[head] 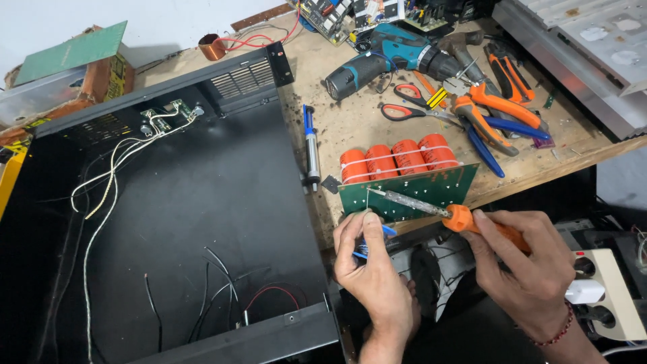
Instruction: The person uses wire cutters to trim wires on a battery pack assembly. They then use a soldering iron and solder wire to attach connections to the green circuit board attached to the battery pack. The person handles the battery pack and tools while sitting on the floor.
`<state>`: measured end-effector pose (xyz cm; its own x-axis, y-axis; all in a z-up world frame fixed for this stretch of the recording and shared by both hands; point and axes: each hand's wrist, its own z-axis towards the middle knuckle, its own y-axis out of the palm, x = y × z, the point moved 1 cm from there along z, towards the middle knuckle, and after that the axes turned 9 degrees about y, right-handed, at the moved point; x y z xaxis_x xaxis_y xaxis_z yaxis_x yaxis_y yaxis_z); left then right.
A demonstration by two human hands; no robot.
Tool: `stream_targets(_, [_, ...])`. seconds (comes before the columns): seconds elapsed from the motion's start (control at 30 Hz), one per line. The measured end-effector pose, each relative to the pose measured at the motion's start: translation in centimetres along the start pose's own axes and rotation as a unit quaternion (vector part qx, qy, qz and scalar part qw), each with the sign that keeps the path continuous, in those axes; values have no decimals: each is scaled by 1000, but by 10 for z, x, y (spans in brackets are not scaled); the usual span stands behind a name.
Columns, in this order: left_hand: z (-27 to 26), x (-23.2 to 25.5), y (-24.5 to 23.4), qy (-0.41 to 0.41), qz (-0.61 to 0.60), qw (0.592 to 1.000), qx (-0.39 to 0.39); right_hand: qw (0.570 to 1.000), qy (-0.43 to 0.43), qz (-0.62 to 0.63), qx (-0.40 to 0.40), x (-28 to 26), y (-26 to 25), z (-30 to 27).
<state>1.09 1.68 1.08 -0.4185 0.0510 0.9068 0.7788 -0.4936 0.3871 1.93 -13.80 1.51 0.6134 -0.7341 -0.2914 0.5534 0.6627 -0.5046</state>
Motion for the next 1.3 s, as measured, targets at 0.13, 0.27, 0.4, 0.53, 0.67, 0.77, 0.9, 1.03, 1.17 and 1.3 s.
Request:
stream_targets(0.13, [0,1,0,21,23,999,-2,1000,-21,-7,3,1,-2,2])
stream_targets(0.27, [0,-1,0,2,-2,1000,-4,1000,-21,-8,4,2,-3,1])
stream_targets(0.4, [0,1,1,1,-16,1000,-1,999,-29,-11,6,1,-4,4])
stream_targets(0.53, [1,2,0,7,3,1000,0,1000,-24,-13,-1,0,-5,5])
stream_targets(0.67, [1,0,-3,50,36,998,-18,1000,-17,-7,-9,-1,-6,6])
stream_targets(0.77, [2,1,-3,29,17,999,-11,1000,-18,-5,-6,0,-5,5])
stream_targets(0.9, [2,1,-3,66,38,997,-19,1000,-29,-12,4,-2,-7,8])
stream_targets(1.03, [3,0,-3,39,22,999,-16,999,-35,-17,-2,-3,-8,8])
stream_targets(1.17, [3,5,-2,31,17,999,-22,999,-34,-14,-7,0,-7,7])
stream_targets(1.3, [4,3,-2,33,16,999,-22,999,-35,-10,-5,0,-8,8])
